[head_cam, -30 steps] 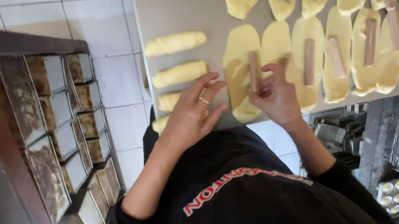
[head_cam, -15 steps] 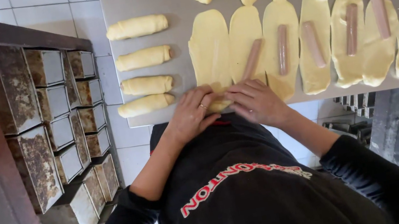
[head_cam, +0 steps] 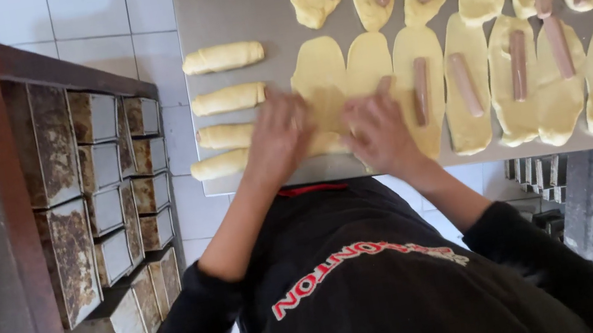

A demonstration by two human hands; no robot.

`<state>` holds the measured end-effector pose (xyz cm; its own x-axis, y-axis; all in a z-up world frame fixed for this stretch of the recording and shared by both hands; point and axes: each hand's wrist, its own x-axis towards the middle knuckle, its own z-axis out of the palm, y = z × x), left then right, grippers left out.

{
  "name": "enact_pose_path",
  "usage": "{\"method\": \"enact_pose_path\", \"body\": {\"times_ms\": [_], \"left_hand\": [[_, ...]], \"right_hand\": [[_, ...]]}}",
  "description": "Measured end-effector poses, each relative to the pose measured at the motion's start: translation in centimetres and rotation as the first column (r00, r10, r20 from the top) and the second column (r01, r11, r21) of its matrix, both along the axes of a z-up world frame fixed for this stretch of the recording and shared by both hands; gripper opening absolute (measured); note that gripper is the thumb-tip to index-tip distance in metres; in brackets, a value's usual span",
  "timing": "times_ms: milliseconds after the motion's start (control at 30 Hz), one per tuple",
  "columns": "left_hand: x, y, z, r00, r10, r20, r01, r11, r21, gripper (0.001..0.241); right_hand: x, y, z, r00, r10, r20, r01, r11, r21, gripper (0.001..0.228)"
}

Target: The person rolls pre-cut dough sheets around sausages on a metal table. They fold the dough over the sausage and roll it into a cylindrical shape, then place the finished rolls in a row on the left side of the table.

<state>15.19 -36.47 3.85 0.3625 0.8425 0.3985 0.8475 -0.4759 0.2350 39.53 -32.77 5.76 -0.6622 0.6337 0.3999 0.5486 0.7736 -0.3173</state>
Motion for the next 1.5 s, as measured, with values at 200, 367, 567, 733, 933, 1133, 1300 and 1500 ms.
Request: {"method": "enact_pose_path", "body": {"times_ms": [200,367,567,733,933,1133,1300,1500], "left_hand": [[0.4,-2.0,-3.3,0.952,-0.261,0.162,0.281,0.952,-0.12,0.016],[-0.9,1.9,-0.7,1.0,0.004,0.011,-0.004,1.0,-0.018,0.025],[-0.5,1.5,-3.0,0.941,-0.307,0.146,0.324,0.939,-0.114,0.027],[-3.1,5.2,-6.9,0.94,-0.241,0.241,0.28,0.949,-0.145,0.015],[-1.4,3.5,-3.2,0.917,-0.393,0.072,0.396,0.918,-0.031,0.047],[-3.0,7.3,-3.0,0.983,-0.177,-0.041,0.18,0.978,0.105,0.017],[-0.8,6.6,-7.8,0.919,-0.387,0.078,0.394,0.913,-0.107,0.023],[-3.7,8.7,-1.2,0.981,-0.194,-0.028,0.193,0.98,-0.038,0.03]], "right_hand": [[0.6,-0.1,-9.1,0.926,0.363,-0.106,-0.368,0.929,-0.036,0.018],[1.6,4.6,-4.9,0.993,0.1,0.061,-0.103,0.993,0.052,0.017],[-0.2,2.0,-7.5,0.95,0.287,-0.12,-0.298,0.951,-0.087,0.03],[0.4,6.2,-4.3,0.965,0.261,-0.026,-0.261,0.965,-0.003,0.022],[-0.5,3.4,-5.6,0.966,0.247,-0.077,-0.257,0.948,-0.188,0.045],[0.3,7.6,-3.5,0.992,0.098,0.079,-0.102,0.993,0.051,0.023],[-0.5,4.8,-9.7,0.978,0.186,-0.093,-0.189,0.982,-0.027,0.029],[1.2,8.8,-0.5,0.999,0.036,0.02,-0.037,0.998,0.048,0.038]]}}
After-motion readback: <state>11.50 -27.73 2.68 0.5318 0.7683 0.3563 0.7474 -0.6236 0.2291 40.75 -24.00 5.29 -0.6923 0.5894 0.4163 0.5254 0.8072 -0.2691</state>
